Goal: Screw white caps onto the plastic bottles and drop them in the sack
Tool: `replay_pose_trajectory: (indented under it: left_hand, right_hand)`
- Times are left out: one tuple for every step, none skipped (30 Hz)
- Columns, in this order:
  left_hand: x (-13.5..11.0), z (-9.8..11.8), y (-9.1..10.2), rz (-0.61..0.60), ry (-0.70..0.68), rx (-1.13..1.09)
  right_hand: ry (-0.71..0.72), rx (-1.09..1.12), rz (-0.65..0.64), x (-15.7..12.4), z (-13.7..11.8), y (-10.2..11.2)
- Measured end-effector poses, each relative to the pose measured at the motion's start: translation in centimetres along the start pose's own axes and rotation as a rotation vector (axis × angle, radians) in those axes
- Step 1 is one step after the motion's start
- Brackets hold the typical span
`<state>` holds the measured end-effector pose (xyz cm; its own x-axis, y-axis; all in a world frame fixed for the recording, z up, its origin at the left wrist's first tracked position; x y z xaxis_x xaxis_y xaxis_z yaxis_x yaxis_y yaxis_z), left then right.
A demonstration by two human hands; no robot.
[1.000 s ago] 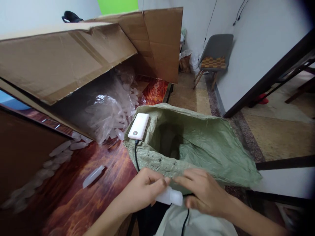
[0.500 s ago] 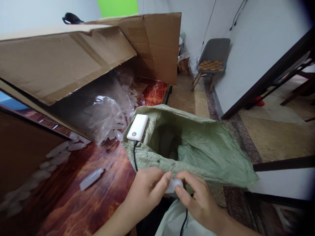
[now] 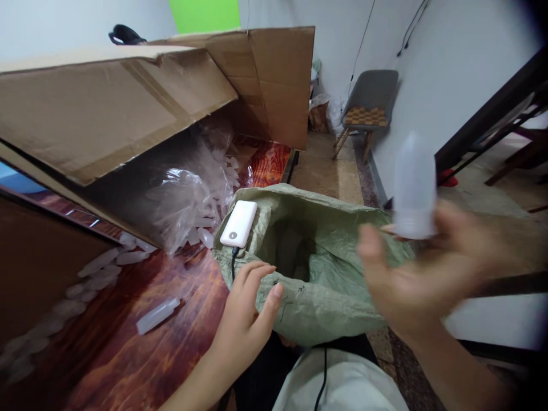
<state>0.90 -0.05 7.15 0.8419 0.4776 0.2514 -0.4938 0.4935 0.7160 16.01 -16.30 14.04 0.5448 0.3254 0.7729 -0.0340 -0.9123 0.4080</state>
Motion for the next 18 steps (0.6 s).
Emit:
replay_pose_trajectory:
  left_hand:
    - [0.0, -0.1, 0.1, 0.007, -0.003, 0.007]
    - [0.1, -0.1, 0.3, 0.018, -0.005, 0.016]
    - [0.2, -0.2, 0.4, 0.029, -0.008, 0.025]
    - [0.3, -0.3, 0.6, 0.041, -0.009, 0.033]
    - [0.4, -0.4, 0.7, 0.052, -0.012, 0.040]
    - [0.6, -0.6, 0.7, 0.063, -0.014, 0.042]
    - [0.8, -0.7, 0.8, 0.072, -0.014, 0.042]
    - [1.0, -0.7, 1.0, 0.082, -0.013, 0.042]
    - [1.2, -0.8, 1.1, 0.088, -0.010, 0.044]
    - [1.4, -0.7, 1.5, 0.095, -0.009, 0.049]
    - [1.5, -0.6, 1.9, 0.104, -0.012, 0.062]
    - [1.7, -0.5, 2.6, 0.118, -0.018, 0.085]
    - [1.8, -0.4, 3.5, 0.143, -0.027, 0.119]
    - [1.8, -0.3, 4.5, 0.177, -0.030, 0.163]
    - [1.8, -0.4, 5.7, 0.221, -0.026, 0.217]
    - [1.6, -0.8, 6.8, 0.264, -0.009, 0.279]
    - [1.2, -1.4, 7.8, 0.292, 0.023, 0.352]
    - [0.7, -2.4, 8.5, 0.305, 0.064, 0.440]
  right_hand:
    - [0.035, -0.023, -0.060, -2.3, 0.3, -0.9]
    - [0.030, -0.020, -0.248, -5.2, 0.7, -2.3]
    - [0.017, 0.003, -0.410, -8.6, 1.0, -3.4]
    - [-0.019, 0.061, -0.568, -12.2, 1.2, -4.2]
    - [-0.068, 0.156, -0.762, -15.9, 1.3, -4.8]
    - [-0.127, 0.233, -0.899, -19.0, 1.3, -5.0]
    - [-0.256, 0.222, -0.956, -21.2, 1.9, -4.9]
    - [-0.334, 0.217, -0.973, -22.5, 2.2, -4.7]
    - [-0.396, 0.200, -0.960, -23.0, 2.5, -4.5]
    - [-0.431, 0.185, -0.931, -22.7, 2.8, -4.5]
    - [-0.435, 0.188, -0.901, -22.0, 2.9, -4.6]
    - [-0.423, 0.205, -0.880, -21.1, 2.9, -4.9]
    - [-0.407, 0.234, -0.873, -20.1, 2.8, -5.3]
    - [-0.393, 0.275, -0.880, -19.3, 2.6, -5.8]
    - [-0.377, 0.321, -0.895, -18.6, 2.3, -6.4]
    - [-0.357, 0.372, -0.916, -18.0, 1.8, -6.9]
    - [-0.335, 0.422, -0.937, -17.5, 1.3, -7.4]
    - [-0.309, 0.471, -0.952, -17.0, 0.6, -7.9]
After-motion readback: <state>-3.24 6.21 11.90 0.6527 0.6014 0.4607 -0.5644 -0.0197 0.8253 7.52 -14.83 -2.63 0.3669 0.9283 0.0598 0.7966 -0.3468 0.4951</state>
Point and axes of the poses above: each hand's wrist, its own x-axis towards the middle knuckle, its own y-axis out of the back of the hand, z = x × y, the point moved 6 cm from there along x, towards the middle knuckle, and after that the axes turned 12 degrees about x, right-handed, at the moved point
